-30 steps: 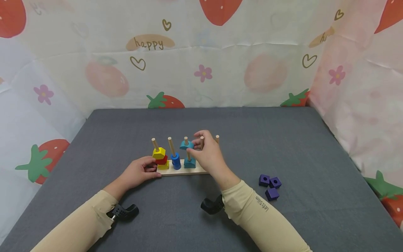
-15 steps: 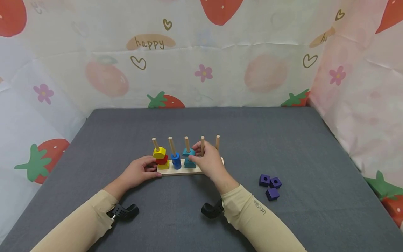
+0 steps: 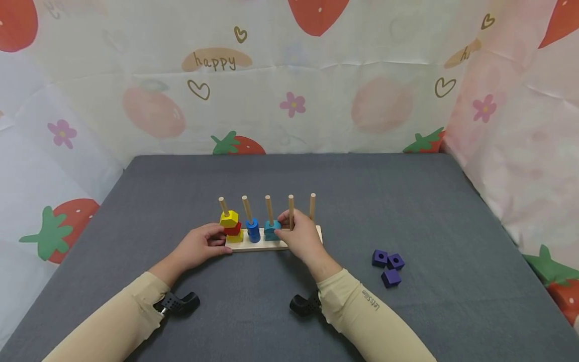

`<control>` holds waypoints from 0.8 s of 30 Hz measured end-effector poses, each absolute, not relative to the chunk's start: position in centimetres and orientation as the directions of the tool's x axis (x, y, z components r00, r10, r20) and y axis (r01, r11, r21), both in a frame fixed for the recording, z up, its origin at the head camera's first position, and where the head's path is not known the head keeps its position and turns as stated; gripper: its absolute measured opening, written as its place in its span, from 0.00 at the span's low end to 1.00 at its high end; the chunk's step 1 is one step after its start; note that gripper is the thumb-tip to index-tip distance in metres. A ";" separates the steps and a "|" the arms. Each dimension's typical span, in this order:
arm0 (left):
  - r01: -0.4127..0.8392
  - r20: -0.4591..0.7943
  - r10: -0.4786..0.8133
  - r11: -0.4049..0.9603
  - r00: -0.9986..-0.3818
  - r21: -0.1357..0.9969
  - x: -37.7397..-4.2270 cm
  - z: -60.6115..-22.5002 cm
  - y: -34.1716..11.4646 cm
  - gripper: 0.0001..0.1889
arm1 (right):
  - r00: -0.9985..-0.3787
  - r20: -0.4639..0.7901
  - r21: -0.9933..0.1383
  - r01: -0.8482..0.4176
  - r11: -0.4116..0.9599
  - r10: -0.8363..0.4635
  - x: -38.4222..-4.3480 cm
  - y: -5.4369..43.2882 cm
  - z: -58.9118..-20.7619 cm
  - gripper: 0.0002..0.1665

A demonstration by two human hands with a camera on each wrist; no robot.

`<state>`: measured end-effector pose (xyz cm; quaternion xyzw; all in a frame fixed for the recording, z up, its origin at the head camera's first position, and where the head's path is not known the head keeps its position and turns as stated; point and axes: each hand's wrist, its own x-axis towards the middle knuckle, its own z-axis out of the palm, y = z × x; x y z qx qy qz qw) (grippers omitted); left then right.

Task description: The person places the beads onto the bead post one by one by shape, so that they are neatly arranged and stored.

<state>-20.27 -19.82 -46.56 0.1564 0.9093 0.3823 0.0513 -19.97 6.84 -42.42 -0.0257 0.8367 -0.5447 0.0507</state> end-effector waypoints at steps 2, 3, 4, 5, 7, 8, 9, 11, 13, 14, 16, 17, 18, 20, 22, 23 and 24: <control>0.247 0.027 0.325 0.659 -0.945 0.711 -20.3 -46.6 -19.8 0.26 | -0.994 -0.057 -0.914 0.012 0.405 -0.098 -20.0 6.8 -42.6 0.12; 0.248 0.029 0.325 0.658 -0.945 0.711 -20.3 -46.6 -19.8 0.26 | -0.994 -0.054 -0.914 0.010 0.405 -0.097 -20.1 6.8 -42.7 0.12; 0.249 0.030 0.325 0.658 -0.945 0.710 -20.3 -46.6 -19.8 0.26 | -0.994 -0.052 -0.913 0.008 0.409 -0.096 -20.1 6.8 -42.8 0.12; 0.251 0.032 0.326 0.658 -0.945 0.710 -20.3 -46.6 -19.9 0.26 | -0.994 -0.050 -0.911 0.005 0.413 -0.096 -20.1 6.8 -42.8 0.12; 0.253 0.035 0.326 0.658 -0.945 0.710 -20.3 -46.6 -19.8 0.26 | -0.994 -0.049 -0.908 0.004 0.419 -0.096 -20.1 6.8 -42.9 0.13; 0.253 0.035 0.326 0.657 -0.945 0.710 -20.3 -46.6 -19.8 0.26 | -0.994 -0.049 -0.907 0.004 0.422 -0.096 -20.1 6.8 -42.8 0.13; 0.255 0.036 0.327 0.658 -0.944 0.709 -20.3 -46.6 -19.8 0.26 | -0.994 -0.051 -0.905 0.005 0.424 -0.097 -20.1 6.8 -42.8 0.13; 0.257 0.036 0.328 0.660 -0.944 0.706 -20.3 -46.6 -19.8 0.26 | -0.994 -0.053 -0.903 0.005 0.431 -0.099 -20.0 6.8 -42.7 0.13; 0.257 0.036 0.327 0.663 -0.944 0.703 -20.3 -46.6 -19.8 0.26 | -0.993 -0.056 -0.900 0.007 0.435 -0.100 -19.9 6.8 -42.5 0.14; 0.257 0.036 0.328 0.662 -0.944 0.704 -20.3 -46.6 -19.8 0.26 | -0.993 -0.058 -0.899 0.008 0.437 -0.101 -19.9 6.9 -42.4 0.14; 0.253 0.033 0.326 0.663 -0.945 0.705 -20.2 -46.6 -19.8 0.26 | -0.993 -0.063 -0.896 0.012 0.443 -0.102 -19.8 6.9 -42.2 0.14; 0.251 0.031 0.325 0.662 -0.945 0.706 -20.2 -46.6 -19.8 0.26 | -0.993 -0.064 -0.896 0.012 0.444 -0.103 -19.8 6.9 -42.1 0.14; 0.249 0.029 0.325 0.661 -0.945 0.708 -20.2 -46.6 -19.8 0.26 | -0.992 -0.065 -0.896 0.012 0.443 -0.104 -19.8 6.9 -42.0 0.14; 0.248 0.028 0.325 0.660 -0.945 0.709 -20.2 -46.6 -19.8 0.26 | -0.992 -0.059 -0.896 0.005 0.444 -0.108 -19.8 7.0 -41.8 0.14; 0.249 0.029 0.325 0.660 -0.945 0.709 -20.2 -46.6 -19.8 0.26 | -0.993 -0.041 -0.894 -0.015 0.448 -0.115 -19.9 7.1 -41.4 0.14; 0.250 0.030 0.325 0.660 -0.945 0.708 -20.3 -46.6 -19.9 0.26 | -0.992 -0.030 -0.895 -0.026 0.446 -0.119 -19.9 7.2 -41.2 0.14; 0.252 0.032 0.326 0.661 -0.945 0.707 -20.3 -46.6 -19.9 0.26 | -0.992 -0.017 -0.894 -0.040 0.446 -0.124 -19.9 7.2 -40.9 0.15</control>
